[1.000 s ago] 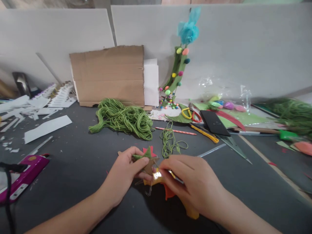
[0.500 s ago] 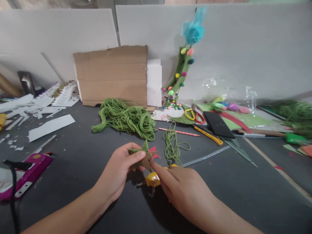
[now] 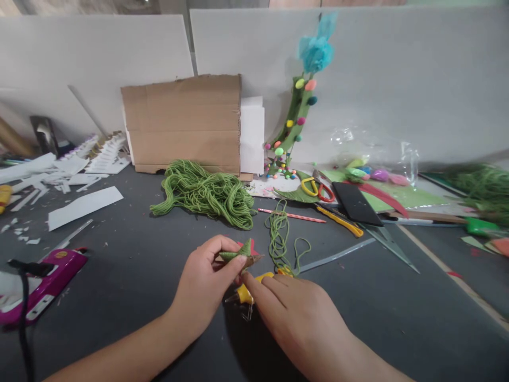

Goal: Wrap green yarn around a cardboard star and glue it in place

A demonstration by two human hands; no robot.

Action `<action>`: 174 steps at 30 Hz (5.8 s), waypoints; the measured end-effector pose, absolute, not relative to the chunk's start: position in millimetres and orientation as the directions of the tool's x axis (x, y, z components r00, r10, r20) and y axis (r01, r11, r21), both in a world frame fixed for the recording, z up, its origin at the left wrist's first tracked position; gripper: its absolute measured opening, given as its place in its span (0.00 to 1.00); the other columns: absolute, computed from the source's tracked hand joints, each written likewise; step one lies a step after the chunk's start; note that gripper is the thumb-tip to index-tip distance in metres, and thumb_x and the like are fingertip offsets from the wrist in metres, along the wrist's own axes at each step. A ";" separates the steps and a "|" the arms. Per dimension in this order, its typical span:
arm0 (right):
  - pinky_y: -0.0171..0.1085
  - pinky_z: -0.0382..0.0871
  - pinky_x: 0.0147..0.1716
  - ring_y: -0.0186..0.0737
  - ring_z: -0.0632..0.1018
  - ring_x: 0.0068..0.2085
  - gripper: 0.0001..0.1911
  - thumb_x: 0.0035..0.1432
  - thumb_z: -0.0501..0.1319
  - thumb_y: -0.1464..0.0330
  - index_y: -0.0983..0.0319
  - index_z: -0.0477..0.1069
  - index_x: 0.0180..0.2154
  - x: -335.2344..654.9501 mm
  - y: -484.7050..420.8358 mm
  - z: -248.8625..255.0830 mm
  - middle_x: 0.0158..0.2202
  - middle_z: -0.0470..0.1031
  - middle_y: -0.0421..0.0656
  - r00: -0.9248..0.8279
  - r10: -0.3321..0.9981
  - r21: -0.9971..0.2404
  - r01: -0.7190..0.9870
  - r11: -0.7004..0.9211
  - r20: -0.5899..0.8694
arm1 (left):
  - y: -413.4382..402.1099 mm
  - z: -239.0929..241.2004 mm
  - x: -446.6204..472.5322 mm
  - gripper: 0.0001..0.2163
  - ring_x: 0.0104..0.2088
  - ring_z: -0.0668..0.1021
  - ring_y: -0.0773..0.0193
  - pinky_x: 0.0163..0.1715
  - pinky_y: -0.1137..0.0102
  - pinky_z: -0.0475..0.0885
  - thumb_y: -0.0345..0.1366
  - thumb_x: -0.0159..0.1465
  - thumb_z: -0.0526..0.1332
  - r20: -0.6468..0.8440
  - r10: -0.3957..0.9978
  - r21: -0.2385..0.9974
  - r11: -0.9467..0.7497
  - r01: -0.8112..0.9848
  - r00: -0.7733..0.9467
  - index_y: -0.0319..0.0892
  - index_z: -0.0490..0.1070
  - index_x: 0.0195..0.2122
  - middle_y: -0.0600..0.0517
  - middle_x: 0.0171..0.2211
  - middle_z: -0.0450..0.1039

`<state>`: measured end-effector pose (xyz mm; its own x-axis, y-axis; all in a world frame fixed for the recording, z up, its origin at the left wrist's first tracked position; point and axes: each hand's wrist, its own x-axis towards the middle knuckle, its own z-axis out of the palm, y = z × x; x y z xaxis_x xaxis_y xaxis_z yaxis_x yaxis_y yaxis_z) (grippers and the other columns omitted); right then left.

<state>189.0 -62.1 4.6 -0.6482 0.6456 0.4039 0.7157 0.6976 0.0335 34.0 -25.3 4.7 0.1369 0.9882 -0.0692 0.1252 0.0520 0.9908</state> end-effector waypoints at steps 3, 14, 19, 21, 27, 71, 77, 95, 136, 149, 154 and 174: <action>0.33 0.58 0.20 0.35 0.71 0.21 0.12 0.58 0.51 0.77 0.64 0.72 0.34 188.6 -58.9 9.0 0.21 0.73 0.40 -0.526 0.778 -0.270 0.739 0.618 0.343 | -26.2 4.1 33.7 0.03 0.26 0.71 0.67 0.26 0.73 0.66 0.34 0.55 0.59 -0.017 0.981 0.979 -0.022 0.201 0.192 0.41 0.68 0.26 0.54 0.29 0.69; 0.27 0.58 0.18 0.29 0.70 0.19 0.09 0.57 0.55 0.71 0.60 0.69 0.26 196.9 -45.9 32.7 0.18 0.70 0.33 -0.312 0.950 -0.699 0.681 0.218 -0.008 | -29.5 3.8 31.7 0.04 0.27 0.68 0.67 0.29 0.73 0.62 0.33 0.59 0.56 -0.106 0.874 0.984 0.025 0.174 0.474 0.42 0.69 0.32 0.55 0.26 0.67; 0.29 0.57 0.20 0.32 0.71 0.20 0.09 0.57 0.55 0.72 0.61 0.70 0.27 198.1 -50.5 29.3 0.19 0.72 0.37 -0.391 0.886 -0.462 0.755 0.464 0.251 | -29.8 2.1 30.7 0.03 0.25 0.68 0.68 0.26 0.73 0.63 0.33 0.57 0.59 -0.162 0.804 0.984 0.175 0.033 0.572 0.42 0.70 0.32 0.56 0.26 0.66; 0.29 0.55 0.19 0.31 0.70 0.19 0.09 0.58 0.54 0.71 0.61 0.69 0.27 200.0 -51.6 29.7 0.18 0.71 0.37 -0.394 0.866 -0.411 0.766 0.494 0.308 | -30.4 1.9 30.7 0.03 0.24 0.67 0.70 0.26 0.74 0.62 0.32 0.56 0.60 -0.195 0.780 0.973 0.232 0.014 0.594 0.42 0.69 0.32 0.57 0.25 0.66; 0.29 0.55 0.19 0.32 0.68 0.19 0.09 0.59 0.55 0.70 0.61 0.68 0.27 205.9 -51.6 35.5 0.17 0.69 0.36 -0.443 0.843 -0.377 0.756 0.534 0.306 | -29.5 2.3 33.5 0.06 0.23 0.66 0.72 0.25 0.75 0.63 0.33 0.54 0.62 -0.248 0.735 0.948 0.318 0.002 0.631 0.41 0.66 0.31 0.58 0.24 0.65; 0.31 0.55 0.20 0.32 0.65 0.21 0.16 0.63 0.46 0.73 0.63 0.69 0.28 189.2 -57.7 8.3 0.20 0.66 0.39 -0.508 0.722 -0.216 0.727 0.652 0.471 | -22.6 4.4 27.3 0.07 0.21 0.68 0.75 0.21 0.76 0.64 0.32 0.52 0.64 -0.078 0.977 0.992 0.096 -0.083 0.200 0.39 0.66 0.22 0.58 0.29 0.60; 0.33 0.54 0.21 0.34 0.65 0.22 0.15 0.62 0.45 0.75 0.63 0.69 0.30 188.4 -57.8 0.6 0.21 0.66 0.39 -0.552 0.684 -0.104 0.737 0.668 0.476 | -23.2 -2.7 29.8 0.08 0.20 0.67 0.72 0.23 0.76 0.61 0.34 0.52 0.64 -0.296 0.919 0.902 0.359 -0.241 0.261 0.40 0.64 0.25 0.58 0.20 0.64; 0.34 0.59 0.21 0.36 0.69 0.22 0.14 0.62 0.46 0.75 0.66 0.70 0.37 191.3 -58.2 -1.8 0.23 0.69 0.41 -0.539 0.702 -0.046 0.777 0.628 0.466 | -24.8 -9.4 32.9 0.06 0.33 0.73 0.64 0.37 0.70 0.66 0.35 0.52 0.64 -0.235 0.939 0.950 0.277 -0.146 0.250 0.40 0.69 0.27 0.53 0.29 0.71; 0.34 0.57 0.20 0.36 0.67 0.23 0.17 0.64 0.43 0.76 0.69 0.69 0.39 192.4 -59.2 -4.2 0.23 0.70 0.42 -0.624 0.596 0.061 0.715 0.697 0.505 | -26.1 -11.7 35.8 0.05 0.28 0.73 0.68 0.33 0.71 0.69 0.31 0.54 0.65 -0.394 0.834 0.761 0.531 -0.373 0.386 0.38 0.70 0.30 0.54 0.25 0.69; 0.35 0.59 0.21 0.36 0.69 0.24 0.14 0.63 0.46 0.77 0.70 0.65 0.46 203.7 -59.5 -5.3 0.25 0.71 0.42 -0.654 0.568 0.030 0.668 0.743 0.501 | -23.7 -5.9 33.8 0.04 0.33 0.76 0.66 0.38 0.71 0.71 0.27 0.55 0.63 -0.453 0.779 0.719 0.607 -0.339 0.434 0.36 0.71 0.33 0.49 0.31 0.74; 0.34 0.57 0.22 0.35 0.67 0.24 0.10 0.62 0.49 0.75 0.67 0.68 0.41 202.3 -59.9 -10.6 0.24 0.69 0.41 -0.615 0.586 -0.023 0.679 0.734 0.528 | -22.7 -6.3 33.9 0.05 0.32 0.76 0.66 0.37 0.72 0.71 0.27 0.55 0.63 -0.468 0.804 0.725 0.586 -0.362 0.366 0.37 0.71 0.33 0.50 0.31 0.74; 0.29 0.60 0.27 0.30 0.67 0.26 0.10 0.58 0.56 0.72 0.64 0.69 0.25 210.7 -33.0 1.9 0.24 0.66 0.36 -0.551 0.823 -0.751 0.483 0.451 0.140 | -23.1 -0.2 30.2 0.02 0.22 0.67 0.71 0.23 0.76 0.60 0.28 0.50 0.65 -0.369 0.752 0.838 0.523 -0.154 0.546 0.38 0.72 0.24 0.54 0.22 0.68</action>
<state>210.7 -33.0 1.9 -0.5507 0.8230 0.1398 0.4832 0.4508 -0.7505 30.2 -23.1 -0.2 0.5460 0.7521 -0.3693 -0.1541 0.5233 0.8381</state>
